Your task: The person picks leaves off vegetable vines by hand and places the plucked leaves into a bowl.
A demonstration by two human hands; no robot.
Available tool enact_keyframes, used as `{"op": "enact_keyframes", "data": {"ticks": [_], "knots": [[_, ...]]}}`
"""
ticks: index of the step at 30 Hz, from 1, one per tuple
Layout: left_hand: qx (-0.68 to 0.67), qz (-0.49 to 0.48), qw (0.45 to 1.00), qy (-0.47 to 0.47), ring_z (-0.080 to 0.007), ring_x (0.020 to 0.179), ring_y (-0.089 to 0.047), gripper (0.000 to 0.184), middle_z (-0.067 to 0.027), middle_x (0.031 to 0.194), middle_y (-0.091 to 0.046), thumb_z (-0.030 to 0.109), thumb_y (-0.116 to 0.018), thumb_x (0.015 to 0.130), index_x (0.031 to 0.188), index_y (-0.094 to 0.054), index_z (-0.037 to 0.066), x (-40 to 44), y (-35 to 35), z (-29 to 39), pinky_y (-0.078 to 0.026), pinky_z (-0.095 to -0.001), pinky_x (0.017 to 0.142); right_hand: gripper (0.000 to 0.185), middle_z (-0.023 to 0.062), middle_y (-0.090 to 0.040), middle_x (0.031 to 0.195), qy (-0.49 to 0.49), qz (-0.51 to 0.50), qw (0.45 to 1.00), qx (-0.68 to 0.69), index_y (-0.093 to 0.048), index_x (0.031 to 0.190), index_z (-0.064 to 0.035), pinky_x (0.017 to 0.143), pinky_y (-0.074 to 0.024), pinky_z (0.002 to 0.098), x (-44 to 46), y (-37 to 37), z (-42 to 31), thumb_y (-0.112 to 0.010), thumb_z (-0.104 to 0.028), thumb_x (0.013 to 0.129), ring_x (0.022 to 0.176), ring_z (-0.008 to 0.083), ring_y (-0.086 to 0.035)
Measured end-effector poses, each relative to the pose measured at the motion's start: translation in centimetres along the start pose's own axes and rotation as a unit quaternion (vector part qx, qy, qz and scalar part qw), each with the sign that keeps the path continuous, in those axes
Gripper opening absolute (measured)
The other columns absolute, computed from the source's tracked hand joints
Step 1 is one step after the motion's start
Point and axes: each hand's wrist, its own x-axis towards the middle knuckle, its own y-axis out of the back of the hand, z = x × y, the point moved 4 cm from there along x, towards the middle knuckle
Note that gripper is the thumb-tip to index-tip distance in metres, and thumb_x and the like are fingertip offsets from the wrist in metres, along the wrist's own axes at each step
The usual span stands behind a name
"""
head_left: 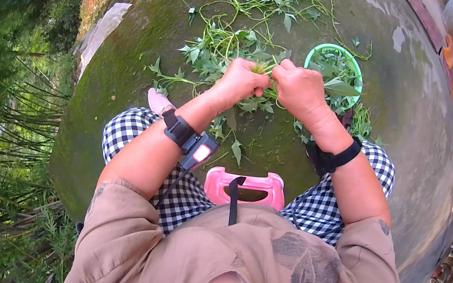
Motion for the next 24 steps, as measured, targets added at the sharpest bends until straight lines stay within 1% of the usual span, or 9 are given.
{"op": "enact_keyframes", "data": {"ticks": [3, 5, 8, 14, 15, 18, 19, 22, 24], "knots": [[0.054, -0.007, 0.997, -0.055, -0.0037, 0.05, -0.047, 0.01, -0.0007, 0.06, -0.059, 0.012, -0.065, 0.079, 0.071, -0.064, 0.005, 0.1, -0.5, -0.2, -0.035, -0.0225, 0.045, 0.005, 0.0105, -0.061, 0.076, 0.006, -0.03, 0.999, -0.015, -0.06, 0.075, -0.0083, 0.057, -0.0504, 0.0432, -0.3, -0.5, -0.2, -0.061, -0.013, 0.076, 0.065, 0.0319, -0.064], [0.076, -0.009, 0.991, -0.108, -0.0035, 0.053, -0.047, 0.011, -0.001, 0.06, -0.059, 0.012, -0.064, 0.079, 0.07, -0.063, 0.005, -0.1, -0.9, -0.1, -0.036, -0.0227, 0.048, 0.008, 0.0134, -0.064, 0.077, -0.017, -0.054, 0.998, 0.004, -0.063, 0.079, -0.0077, 0.062, -0.0519, 0.0449, -0.3, -0.2, -0.3, -0.06, -0.015, 0.078, 0.07, 0.0332, -0.066], [0.044, 0.046, 0.993, -0.097, -0.0043, 0.054, -0.047, 0.01, -0.0012, 0.06, -0.058, 0.011, -0.063, 0.079, 0.071, -0.063, 0.005, -0.5, -1.0, 0.2, -0.036, -0.0234, 0.05, 0.011, 0.0153, -0.067, 0.077, -0.069, -0.066, 0.994, 0.047, -0.064, 0.081, -0.0072, 0.064, -0.0523, 0.0463, 0.0, 0.1, -0.2, -0.059, -0.017, 0.078, 0.073, 0.0348, -0.067], [-0.123, 0.121, 0.985, -0.028, -0.0059, 0.042, -0.04, 0.007, -0.0016, 0.06, -0.058, 0.009, -0.063, 0.077, 0.074, -0.063, 0.004, -0.1, -0.1, -1.1, -0.031, -0.023, 0.039, 0.013, 0.0153, -0.067, 0.076, -0.157, -0.068, 0.979, 0.116, -0.066, 0.084, -0.0091, 0.066, -0.0512, 0.047, 0.1, -0.7, 0.1, -0.062, -0.019, 0.077, 0.075, 0.0356, -0.066], [-0.165, 0.127, 0.978, -0.016, -0.0063, 0.038, -0.039, 0.007, -0.0026, 0.062, -0.06, 0.01, -0.063, 0.079, 0.078, -0.064, 0.003, -0.3, 0.1, -0.7, -0.028, -0.0222, 0.035, 0.013, 0.0151, -0.067, 0.077, -0.169, -0.074, 0.975, 0.125, -0.066, 0.085, -0.0094, 0.067, -0.051, 0.0469, 0.2, -0.9, 0.1, -0.063, -0.019, 0.077, 0.076, 0.0355, -0.066], [-0.234, 0.107, 0.966, -0.021, -0.0064, 0.041, -0.043, 0.009, -0.0048, 0.068, -0.062, 0.01, -0.063, 0.081, 0.083, -0.063, 0.002, -0.5, 0.8, 0.4, -0.029, -0.0216, 0.036, 0.016, 0.014, -0.068, 0.078, -0.191, -0.067, 0.958, 0.204, -0.067, 0.085, -0.009, 0.067, -0.0507, 0.0448, 0.2, -1.3, 0.8, -0.067, -0.021, 0.075, 0.076, 0.0354, -0.066], [-0.232, 0.102, 0.967, -0.03, -0.0076, 0.045, -0.046, 0.01, -0.0093, 0.077, -0.064, 0.011, -0.061, 0.084, 0.087, -0.062, 0.001, -0.5, 1.0, 0.8, -0.03, -0.0216, 0.036, 0.016, 0.014, -0.068, 0.078, -0.202, -0.069, 0.951, 0.222, -0.067, 0.084, -0.0083, 0.066, -0.0504, 0.0439, 0.2, -1.5, 1.2, -0.068, -0.021, 0.074, 0.075, 0.0349, -0.066], [-0.291, 0.04, 0.954, -0.052, -0.0096, 0.047, -0.048, 0.011, -0.0131, 0.082, -0.064, 0.011, -0.056, 0.086, 0.088, -0.06, 0.001, -0.3, 2.0, 1.4, -0.032, -0.0219, 0.037, 0.018, 0.0141, -0.067, 0.076, -0.222, -0.067, 0.931, 0.281, -0.067, 0.081, -0.0064, 0.064, -0.0493, 0.0413, 0.3, -2.2, 2.4, -0.071, -0.021, 0.072, 0.072, 0.033, -0.065], [-0.333, -0.003, 0.942, -0.045, -0.0116, 0.046, -0.047, 0.012, -0.0146, 0.08, -0.062, 0.012, -0.052, 0.088, 0.088, -0.056, 0.001, -0.4, 2.6, 1.8, -0.034, -0.0228, 0.038, 0.018, 0.0145, -0.066, 0.074, -0.22, -0.053, 0.918, 0.326, -0.067, 0.08, -0.0056, 0.063, -0.0482, 0.0402, 0.1, -3.0, 3.2, -0.071, -0.021, 0.071, 0.069, 0.0314, -0.064]]}}
